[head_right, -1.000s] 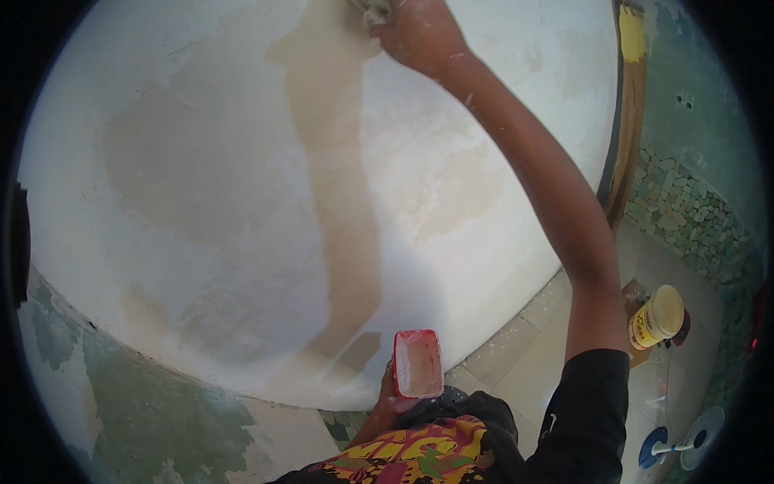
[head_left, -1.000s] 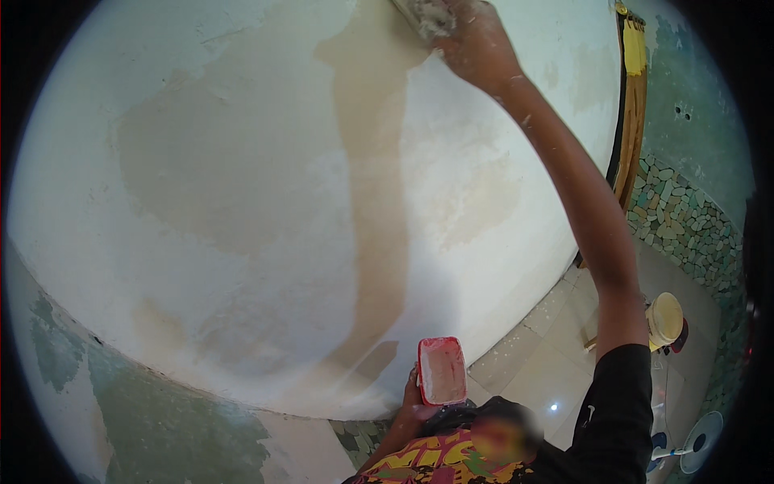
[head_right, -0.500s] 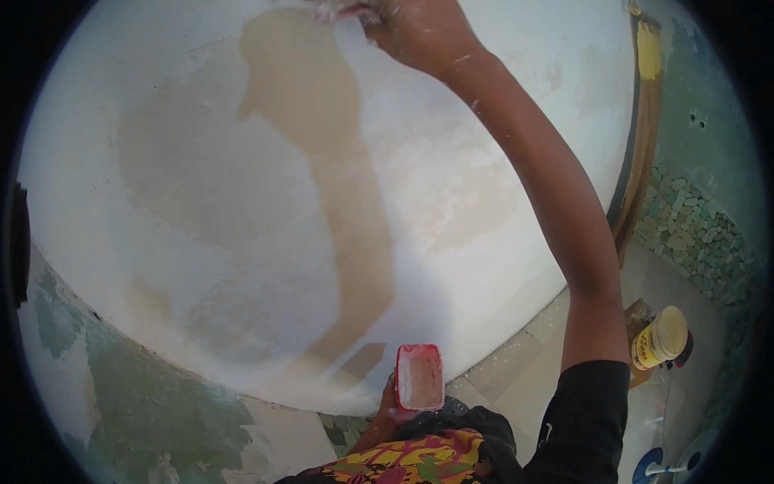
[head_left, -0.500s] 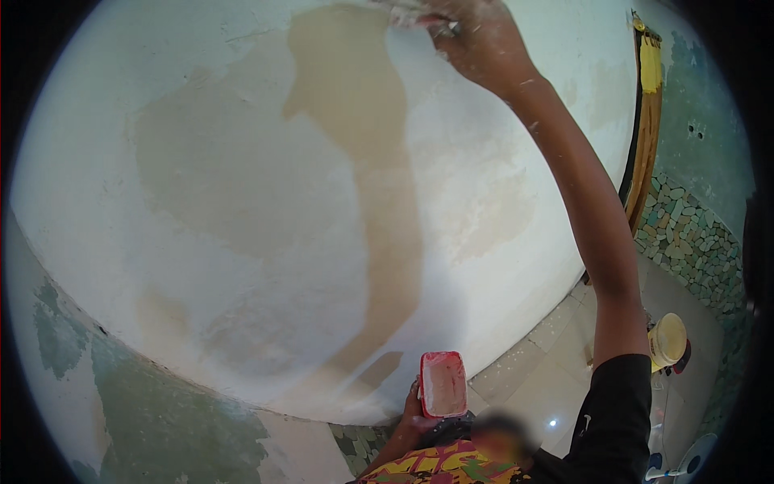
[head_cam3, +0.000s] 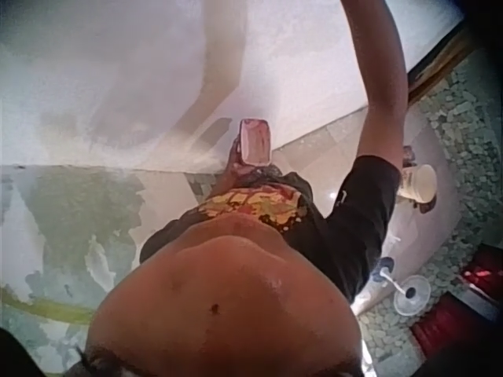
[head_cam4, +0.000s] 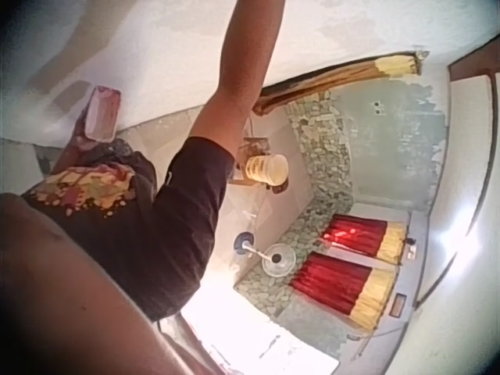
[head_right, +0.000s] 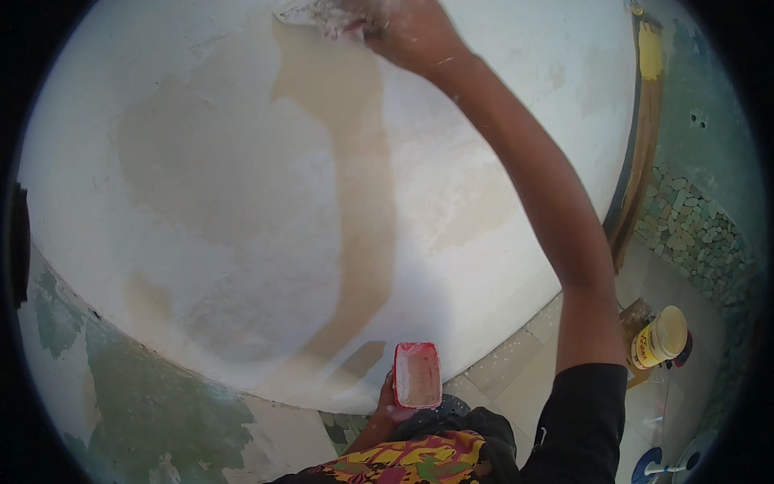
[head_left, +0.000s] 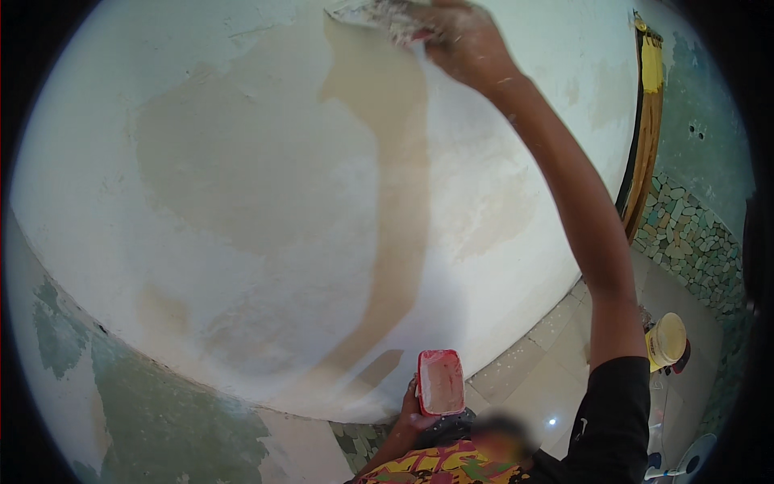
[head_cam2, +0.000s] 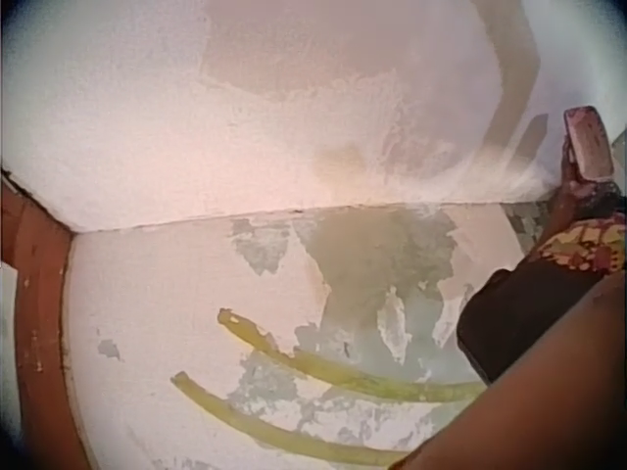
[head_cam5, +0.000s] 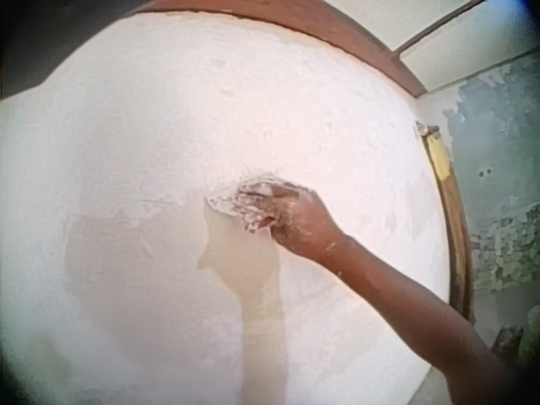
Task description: Applying and smoothing plaster or joint compound on a wall using a putty knife and a container.
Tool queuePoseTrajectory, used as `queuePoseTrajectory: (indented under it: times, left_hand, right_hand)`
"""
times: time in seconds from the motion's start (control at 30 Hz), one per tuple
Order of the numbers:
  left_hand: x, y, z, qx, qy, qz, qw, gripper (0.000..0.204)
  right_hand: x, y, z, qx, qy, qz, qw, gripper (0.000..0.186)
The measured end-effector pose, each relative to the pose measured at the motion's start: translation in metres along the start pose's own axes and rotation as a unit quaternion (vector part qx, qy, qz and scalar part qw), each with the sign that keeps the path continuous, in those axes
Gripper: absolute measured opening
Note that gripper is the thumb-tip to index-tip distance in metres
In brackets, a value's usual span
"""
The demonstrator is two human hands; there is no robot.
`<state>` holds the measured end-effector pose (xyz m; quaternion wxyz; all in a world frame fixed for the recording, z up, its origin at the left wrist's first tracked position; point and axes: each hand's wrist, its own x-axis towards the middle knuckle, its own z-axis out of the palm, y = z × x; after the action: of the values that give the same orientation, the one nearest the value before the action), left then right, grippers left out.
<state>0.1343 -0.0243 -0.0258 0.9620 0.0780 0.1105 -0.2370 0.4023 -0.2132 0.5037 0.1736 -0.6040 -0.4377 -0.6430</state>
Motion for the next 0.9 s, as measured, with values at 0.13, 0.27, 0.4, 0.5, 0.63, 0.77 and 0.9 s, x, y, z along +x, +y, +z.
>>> queuePoseTrajectory:
  times: [0.13,0.27,0.4,0.5,0.63,0.77,0.9]
  left_hand:
    - [0.003,0.000,0.001,0.000,0.010,-0.004,1.000,0.062]
    - [-0.003,0.002,-0.006,-0.011,-0.010,-0.024,1.000,0.065]
    - [-0.002,-0.007,-0.001,0.012,0.007,-0.016,1.000,0.065]
    - [-0.002,-0.012,-0.008,0.020,0.026,0.002,0.999,0.065]
    - [0.000,-0.008,-0.016,0.018,0.010,0.011,1.000,0.063]
    - [-0.006,0.000,-0.002,0.005,-0.005,-0.015,1.000,0.065]
    - [-0.002,-0.004,0.009,0.010,-0.012,-0.020,1.000,0.066]
  right_hand:
    - [-0.035,0.003,0.021,0.013,0.021,0.015,1.000,0.049]
    - [-0.038,-0.009,-0.006,0.065,-0.030,0.047,0.996,0.048]
    - [-0.008,0.014,-0.030,0.021,0.035,0.143,0.989,0.036]
    - [0.028,-0.019,-0.025,0.041,-0.013,0.247,0.968,0.025]
    - [0.035,-0.071,-0.007,0.007,-0.057,0.160,0.985,0.022]
    - [0.054,-0.107,-0.042,0.150,-0.117,0.189,0.963,0.023]
    - [0.037,-0.019,-0.025,0.113,0.093,0.122,0.982,0.020]
